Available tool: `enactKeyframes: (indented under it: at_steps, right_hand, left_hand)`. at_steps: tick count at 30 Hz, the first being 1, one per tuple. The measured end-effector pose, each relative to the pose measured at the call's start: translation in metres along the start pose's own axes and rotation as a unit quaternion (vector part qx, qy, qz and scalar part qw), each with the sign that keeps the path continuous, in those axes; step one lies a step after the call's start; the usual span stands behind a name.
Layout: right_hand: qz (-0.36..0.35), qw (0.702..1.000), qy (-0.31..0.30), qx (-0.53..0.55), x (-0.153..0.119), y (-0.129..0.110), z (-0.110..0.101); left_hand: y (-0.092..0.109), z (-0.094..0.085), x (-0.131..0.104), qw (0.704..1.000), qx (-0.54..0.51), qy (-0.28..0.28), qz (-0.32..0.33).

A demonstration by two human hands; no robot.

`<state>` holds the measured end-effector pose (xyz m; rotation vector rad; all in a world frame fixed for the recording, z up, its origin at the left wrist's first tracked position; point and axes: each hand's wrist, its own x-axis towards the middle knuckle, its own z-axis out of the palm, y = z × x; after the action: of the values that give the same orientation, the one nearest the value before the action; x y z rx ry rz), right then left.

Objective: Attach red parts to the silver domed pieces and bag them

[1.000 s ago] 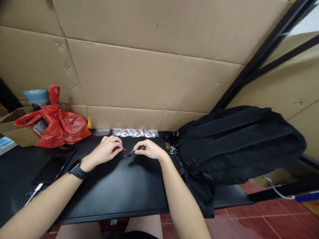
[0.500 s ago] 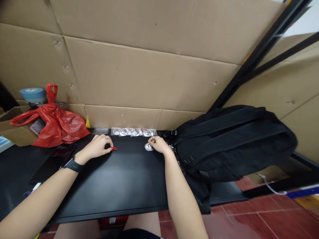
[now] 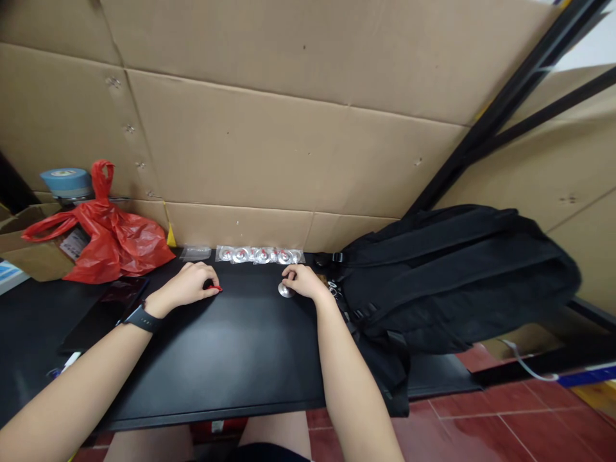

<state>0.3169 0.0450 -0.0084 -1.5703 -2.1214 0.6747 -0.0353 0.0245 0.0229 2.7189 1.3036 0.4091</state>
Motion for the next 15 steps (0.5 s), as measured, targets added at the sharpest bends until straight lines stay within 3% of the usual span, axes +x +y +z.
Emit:
enactKeyframes:
  at_steps: [2,6,8,15]
  right_hand:
    - [-0.006,1.0,-0.003,-0.007,0.001,-0.001,0.003]
    - [0.01,0.986,0.116,-0.117,0.007,-0.002,0.014]
    - [0.027,0.975,0.147,-0.168,0.01,-0.002,0.019]
    - [0.058,0.971,0.126,-0.196,0.02,-0.005,0.022]
  left_hand:
    - [-0.003,-0.004,-0.001,1.0,0.011,-0.016,-0.016]
    - [-0.013,-0.012,-0.004,0.998,0.03,-0.038,-0.034]
    - [-0.018,-0.015,-0.005,0.997,0.042,-0.041,-0.043]
    - [-0.024,-0.018,-0.007,0.999,0.04,0.026,0.006]
